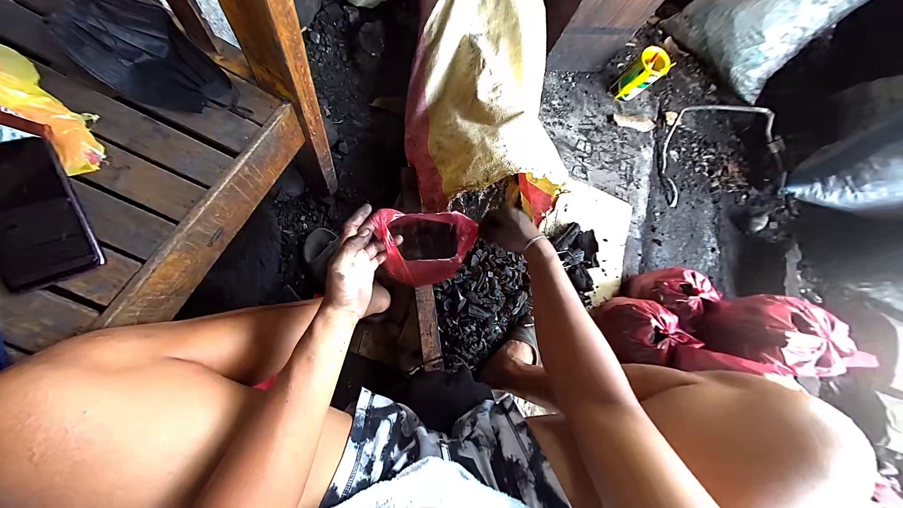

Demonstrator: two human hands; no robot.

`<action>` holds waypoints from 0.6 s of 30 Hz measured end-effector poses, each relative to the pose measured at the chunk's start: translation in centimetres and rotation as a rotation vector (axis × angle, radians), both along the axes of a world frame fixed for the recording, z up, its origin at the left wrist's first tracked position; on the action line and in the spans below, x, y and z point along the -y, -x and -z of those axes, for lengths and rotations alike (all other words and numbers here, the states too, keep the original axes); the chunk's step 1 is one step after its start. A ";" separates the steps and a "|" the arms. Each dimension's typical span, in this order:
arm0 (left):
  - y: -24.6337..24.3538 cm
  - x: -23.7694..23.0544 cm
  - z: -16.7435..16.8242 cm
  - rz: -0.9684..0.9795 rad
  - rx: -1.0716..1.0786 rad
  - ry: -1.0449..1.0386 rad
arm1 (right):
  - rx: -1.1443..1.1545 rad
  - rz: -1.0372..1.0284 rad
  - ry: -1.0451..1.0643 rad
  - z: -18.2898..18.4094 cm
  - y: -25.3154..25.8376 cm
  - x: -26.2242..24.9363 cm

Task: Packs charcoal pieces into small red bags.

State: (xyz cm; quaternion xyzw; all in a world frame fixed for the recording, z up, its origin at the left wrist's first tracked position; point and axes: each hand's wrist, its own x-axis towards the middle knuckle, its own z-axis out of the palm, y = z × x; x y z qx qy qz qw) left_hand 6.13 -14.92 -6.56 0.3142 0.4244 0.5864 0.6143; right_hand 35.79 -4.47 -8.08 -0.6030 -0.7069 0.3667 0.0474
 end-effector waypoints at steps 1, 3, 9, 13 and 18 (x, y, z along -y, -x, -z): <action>0.0 0.0 0.0 -0.001 0.000 -0.004 | 0.053 -0.079 0.137 1.7 -0.7 0.9; -0.2 0.3 -0.1 0.016 -0.008 -0.012 | 0.173 -0.187 0.349 6.2 -0.4 3.1; 0.0 1.0 0.1 0.050 -0.029 -0.010 | 0.594 -0.043 0.377 8.8 6.3 8.0; -0.1 0.6 -0.1 0.078 -0.068 0.007 | 0.566 -0.015 0.395 8.3 6.1 7.1; 0.3 0.5 0.0 0.099 -0.183 0.059 | 0.159 0.102 0.289 4.7 -1.0 2.3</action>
